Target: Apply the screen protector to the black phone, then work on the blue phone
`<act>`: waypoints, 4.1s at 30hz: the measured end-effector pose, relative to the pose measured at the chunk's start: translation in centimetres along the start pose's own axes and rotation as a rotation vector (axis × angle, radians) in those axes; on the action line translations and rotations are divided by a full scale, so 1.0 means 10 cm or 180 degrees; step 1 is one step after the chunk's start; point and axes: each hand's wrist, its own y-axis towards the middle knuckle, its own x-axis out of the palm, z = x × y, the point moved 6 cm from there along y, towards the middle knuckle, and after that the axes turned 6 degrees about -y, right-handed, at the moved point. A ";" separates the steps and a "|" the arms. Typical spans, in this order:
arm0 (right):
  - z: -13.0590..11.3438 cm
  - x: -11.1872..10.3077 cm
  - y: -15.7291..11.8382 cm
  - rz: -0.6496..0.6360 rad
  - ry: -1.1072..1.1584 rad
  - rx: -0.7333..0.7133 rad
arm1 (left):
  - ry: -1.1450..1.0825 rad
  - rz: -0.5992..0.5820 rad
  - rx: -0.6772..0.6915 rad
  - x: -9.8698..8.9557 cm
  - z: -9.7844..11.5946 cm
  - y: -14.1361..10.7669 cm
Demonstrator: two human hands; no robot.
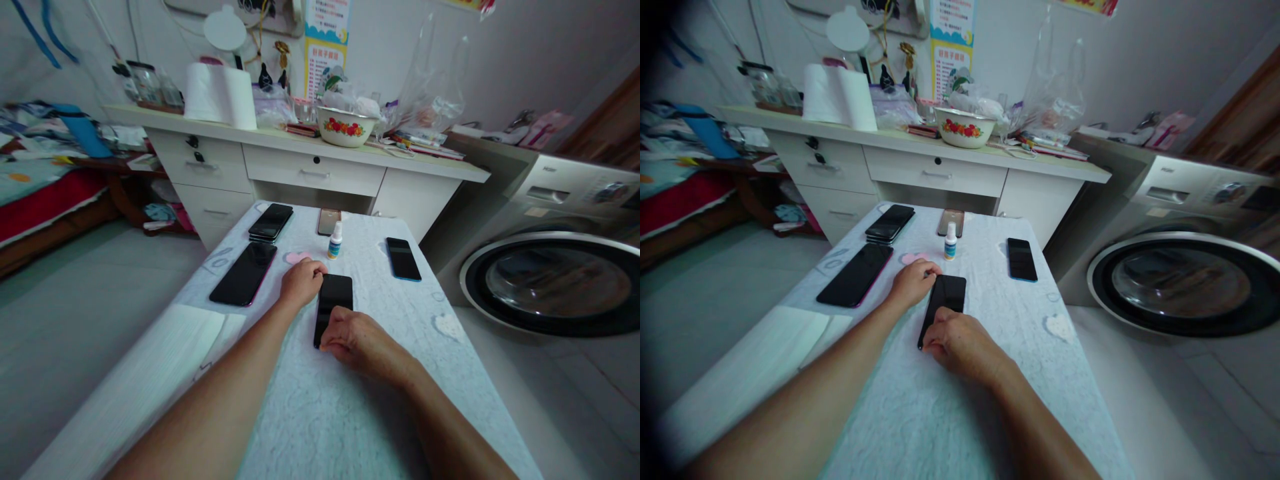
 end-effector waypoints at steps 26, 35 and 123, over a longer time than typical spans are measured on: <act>0.22 -0.15 -0.15 -0.0272 0.0245 0.0251 | 0.0001 0.0010 -0.0012 0.00 -0.01 0.01; 0.13 -0.04 -0.06 0.0092 0.0099 0.0196 | -0.0004 0.0011 -0.0020 0.00 -0.01 0.00; 0.17 -0.06 -0.04 0.0414 -0.0141 0.0164 | 0.0000 0.0014 -0.0016 -0.01 -0.01 -0.01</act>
